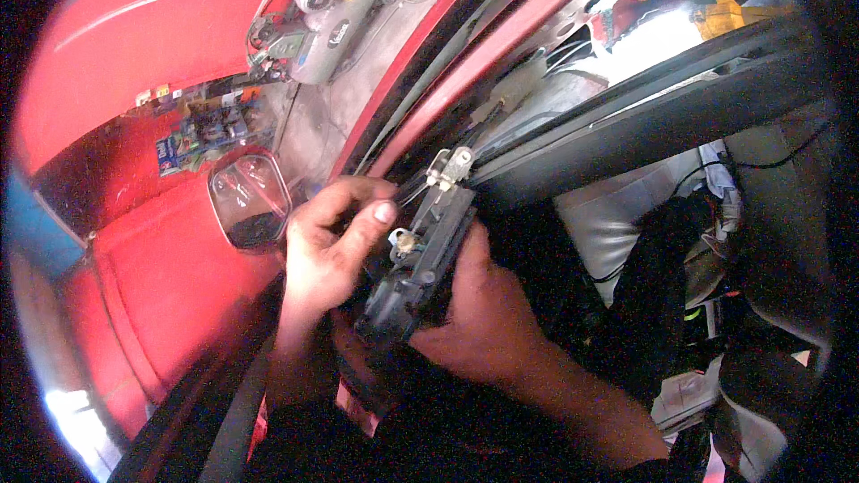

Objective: The person is working on the internal mechanism of a car door lock. They are seen manipulating the lock cylinder and linkage with their hands, attempting to align or secure the components within the door frame.

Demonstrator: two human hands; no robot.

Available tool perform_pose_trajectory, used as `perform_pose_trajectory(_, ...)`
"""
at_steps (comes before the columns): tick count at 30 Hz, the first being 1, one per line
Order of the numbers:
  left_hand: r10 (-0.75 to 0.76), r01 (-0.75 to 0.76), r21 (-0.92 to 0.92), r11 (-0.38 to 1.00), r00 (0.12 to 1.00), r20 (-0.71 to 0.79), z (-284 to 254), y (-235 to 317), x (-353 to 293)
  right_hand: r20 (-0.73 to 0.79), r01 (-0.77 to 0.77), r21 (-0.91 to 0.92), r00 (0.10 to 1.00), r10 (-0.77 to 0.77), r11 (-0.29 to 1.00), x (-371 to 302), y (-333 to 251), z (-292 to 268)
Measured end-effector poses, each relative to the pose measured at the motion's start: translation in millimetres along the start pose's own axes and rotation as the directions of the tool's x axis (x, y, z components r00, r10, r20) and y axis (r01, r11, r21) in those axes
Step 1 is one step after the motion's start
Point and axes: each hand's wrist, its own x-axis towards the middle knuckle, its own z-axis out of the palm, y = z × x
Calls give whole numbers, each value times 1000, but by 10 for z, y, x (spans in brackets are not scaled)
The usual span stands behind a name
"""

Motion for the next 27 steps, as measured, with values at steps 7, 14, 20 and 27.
perform_pose_trajectory(7,-115,108,-162,981,993,-36,69,38,-128,144,-194,33,972,188,980,20,-148,-67)
perform_pose_trajectory(14,-24,25,59,998,1000,-10,-49,-47,-131,36,-73,4,997,73,997,-12,-201,-17)
perform_pose_trajectory(20,45,-45,-4,999,997,-58,49,-107,-12,5,-29,-77,1000,29,997,-26,-239,9)
perform_pose_trajectory(27,43,-45,-42,998,997,-61,86,-134,83,73,-77,27,995,75,997,33,-288,-59)
